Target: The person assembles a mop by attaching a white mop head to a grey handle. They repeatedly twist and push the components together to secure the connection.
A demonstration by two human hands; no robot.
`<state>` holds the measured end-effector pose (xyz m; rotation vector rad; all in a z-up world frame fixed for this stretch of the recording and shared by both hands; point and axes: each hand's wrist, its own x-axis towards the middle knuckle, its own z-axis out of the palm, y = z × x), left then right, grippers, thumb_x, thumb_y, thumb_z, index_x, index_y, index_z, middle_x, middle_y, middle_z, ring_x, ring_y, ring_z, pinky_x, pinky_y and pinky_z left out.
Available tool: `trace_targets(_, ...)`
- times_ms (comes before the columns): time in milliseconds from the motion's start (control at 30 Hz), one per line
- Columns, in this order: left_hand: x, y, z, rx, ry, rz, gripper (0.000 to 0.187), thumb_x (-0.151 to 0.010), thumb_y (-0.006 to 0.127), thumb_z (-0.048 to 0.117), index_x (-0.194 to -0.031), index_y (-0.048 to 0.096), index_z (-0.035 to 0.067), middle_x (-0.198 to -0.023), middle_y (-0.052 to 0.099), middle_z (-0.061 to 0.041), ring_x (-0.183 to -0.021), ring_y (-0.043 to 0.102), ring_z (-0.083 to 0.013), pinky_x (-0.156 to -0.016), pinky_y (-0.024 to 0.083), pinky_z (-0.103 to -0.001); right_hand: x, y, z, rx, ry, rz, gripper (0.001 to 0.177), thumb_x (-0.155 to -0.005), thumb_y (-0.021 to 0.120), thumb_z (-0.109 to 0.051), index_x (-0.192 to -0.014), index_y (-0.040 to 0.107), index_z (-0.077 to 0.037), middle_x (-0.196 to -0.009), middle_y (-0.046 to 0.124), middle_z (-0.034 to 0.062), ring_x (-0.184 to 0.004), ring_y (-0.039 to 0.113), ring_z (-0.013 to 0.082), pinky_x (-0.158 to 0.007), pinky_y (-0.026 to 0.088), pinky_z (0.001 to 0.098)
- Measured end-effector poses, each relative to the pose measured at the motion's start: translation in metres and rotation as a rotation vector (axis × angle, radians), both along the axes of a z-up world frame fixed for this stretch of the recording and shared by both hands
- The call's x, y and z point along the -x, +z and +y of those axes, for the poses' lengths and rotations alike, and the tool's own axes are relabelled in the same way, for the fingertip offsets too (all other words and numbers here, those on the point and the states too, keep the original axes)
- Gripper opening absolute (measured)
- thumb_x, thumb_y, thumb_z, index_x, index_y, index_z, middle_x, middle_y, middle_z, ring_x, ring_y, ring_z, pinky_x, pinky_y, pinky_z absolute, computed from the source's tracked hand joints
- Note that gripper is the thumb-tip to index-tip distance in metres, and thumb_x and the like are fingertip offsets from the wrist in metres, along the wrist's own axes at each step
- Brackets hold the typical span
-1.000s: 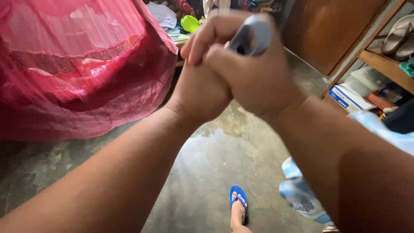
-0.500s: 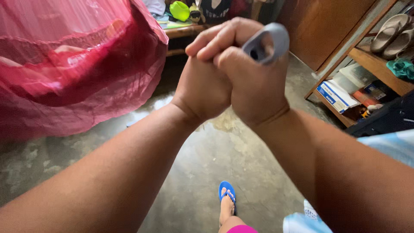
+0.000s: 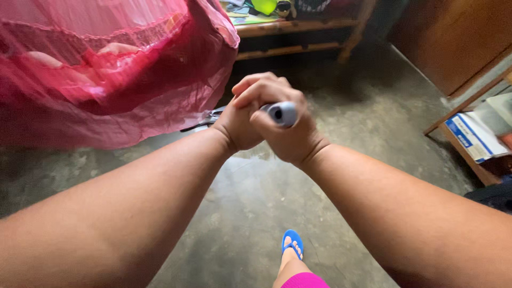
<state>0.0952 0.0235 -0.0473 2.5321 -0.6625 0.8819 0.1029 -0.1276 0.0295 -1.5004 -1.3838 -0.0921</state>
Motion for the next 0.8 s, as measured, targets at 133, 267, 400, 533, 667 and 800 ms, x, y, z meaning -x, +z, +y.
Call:
trace_targets(133, 0.014, -0.022, 0.007, -0.259, 0.057, -0.180, 0.035, -0.080, 0.069, 0.012, -0.114, 0.064, 0.012, -0.117, 0.060, -0.007, -0.120, 0.054, -0.0243, -0.100, 0.044, -0.038, 0.019, -0.007, -0.003, 0.054, 0.009, -0.032, 0.025, -0.080, 0.060, -0.002, -0.101, 0.072, -0.007, -0.121, 0.069, 0.0108, -0.117, 0.061, 0.0248, -0.108, 0.047, 0.0370)
trace_targets(267, 0.063, -0.002, -0.008, 0.324, -0.185, 0.120, 0.034, -0.083, 0.067, 0.008, -0.116, 0.060, 0.013, -0.118, 0.059, -0.006, -0.120, 0.057, -0.0207, -0.106, 0.048, -0.033, 0.062, 0.000, -0.011, 0.024, -0.030, -0.014, 0.026, -0.079, 0.060, 0.000, -0.099, 0.074, -0.008, -0.119, 0.071, 0.0083, -0.118, 0.063, 0.0231, -0.107, 0.051, 0.0350)
trace_targets(400, 0.098, 0.039, -0.028, 0.303, -0.147, -0.026, 0.033, -0.087, 0.070, 0.008, -0.119, 0.063, 0.012, -0.121, 0.061, -0.007, -0.120, 0.059, -0.0221, -0.104, 0.049, -0.033, 0.094, 0.035, -0.021, -0.020, -0.032, -0.095, 0.022, -0.079, 0.059, -0.001, -0.094, 0.074, -0.006, -0.113, 0.073, 0.0100, -0.112, 0.066, 0.0236, -0.105, 0.052, 0.0352)
trace_targets(533, 0.112, 0.091, -0.054, 0.240, -0.094, -0.223, 0.024, -0.090, 0.066, 0.005, -0.113, 0.065, 0.010, -0.114, 0.068, -0.005, -0.115, 0.064, -0.0215, -0.100, 0.051, -0.036, 0.116, 0.087, -0.033, -0.124, 0.029, -0.042, 0.015, -0.090, 0.056, -0.002, -0.091, 0.070, 0.001, -0.101, 0.074, 0.0120, -0.101, 0.071, 0.0201, -0.099, 0.056, 0.0320)
trace_targets(667, 0.136, 0.116, -0.076, 0.475, -0.063, -0.137, 0.013, -0.088, 0.070, 0.013, -0.100, 0.068, 0.008, -0.098, 0.073, -0.006, -0.097, 0.071, -0.0208, -0.083, 0.056, -0.035, 0.140, 0.114, -0.045, -0.154, -0.011, 0.144, 0.019, -0.084, 0.046, 0.001, -0.085, 0.065, 0.003, -0.093, 0.071, 0.0128, -0.094, 0.071, 0.0180, -0.094, 0.059, 0.0316)
trace_targets(800, 0.150, 0.105, -0.079, 0.441, -0.150, -0.097, 0.014, -0.084, 0.070, 0.014, -0.097, 0.068, 0.008, -0.098, 0.073, -0.007, -0.096, 0.071, -0.0234, -0.081, 0.055, -0.035, 0.155, 0.088, -0.045, -0.234, -0.013, 0.223, 0.020, -0.080, 0.044, 0.004, -0.088, 0.062, 0.002, -0.096, 0.070, 0.0132, -0.095, 0.070, 0.0175, -0.094, 0.059, 0.0320)
